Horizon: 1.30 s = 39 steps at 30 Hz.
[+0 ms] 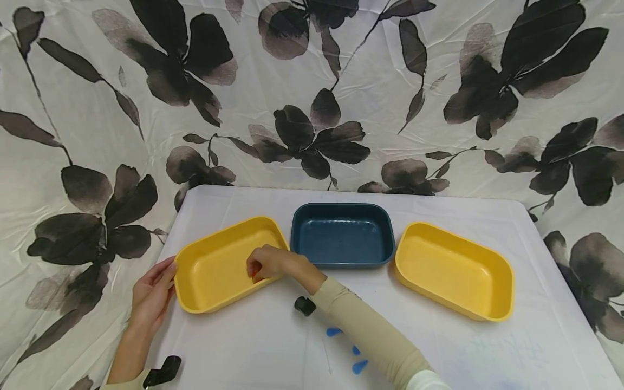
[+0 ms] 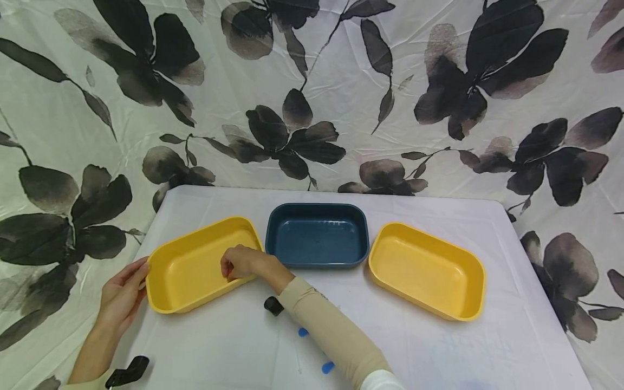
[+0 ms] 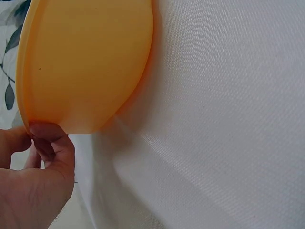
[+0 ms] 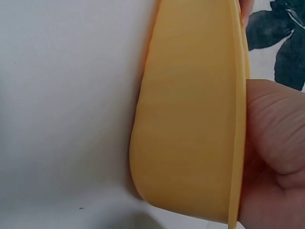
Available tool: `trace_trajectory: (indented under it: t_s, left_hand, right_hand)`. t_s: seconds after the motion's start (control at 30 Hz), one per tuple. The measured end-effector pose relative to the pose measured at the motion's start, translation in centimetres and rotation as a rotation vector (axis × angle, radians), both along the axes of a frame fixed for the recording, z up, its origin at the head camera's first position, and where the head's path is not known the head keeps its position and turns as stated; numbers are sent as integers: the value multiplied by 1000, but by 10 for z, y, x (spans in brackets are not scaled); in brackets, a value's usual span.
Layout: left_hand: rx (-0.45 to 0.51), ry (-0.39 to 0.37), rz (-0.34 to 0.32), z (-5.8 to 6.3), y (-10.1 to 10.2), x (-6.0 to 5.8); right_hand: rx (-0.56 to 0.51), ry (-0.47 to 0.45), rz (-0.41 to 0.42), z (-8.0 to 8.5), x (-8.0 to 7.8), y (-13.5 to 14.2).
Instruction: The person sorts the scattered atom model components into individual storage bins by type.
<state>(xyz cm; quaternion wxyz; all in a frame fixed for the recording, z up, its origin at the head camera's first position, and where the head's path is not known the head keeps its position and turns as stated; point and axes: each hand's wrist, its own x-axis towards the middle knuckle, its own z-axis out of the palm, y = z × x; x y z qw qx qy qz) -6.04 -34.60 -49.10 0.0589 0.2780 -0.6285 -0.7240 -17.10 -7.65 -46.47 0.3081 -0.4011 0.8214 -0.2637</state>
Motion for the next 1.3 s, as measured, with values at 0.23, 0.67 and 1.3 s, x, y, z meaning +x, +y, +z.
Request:
trace_trajectory:
  t_s: [0.23, 0.67, 1.3]
  left_hand:
    - [2, -13, -2, -2, -1, -1]
    - [-16, -83, 17, 0, 2, -4]
    - [7, -22, 31, -1, 3, -2]
  right_hand:
    - [-27, 27, 23, 2, -1, 5]
    - [-109, 74, 43, 6, 2, 18]
    - [-292, 86, -20, 12, 10, 45]
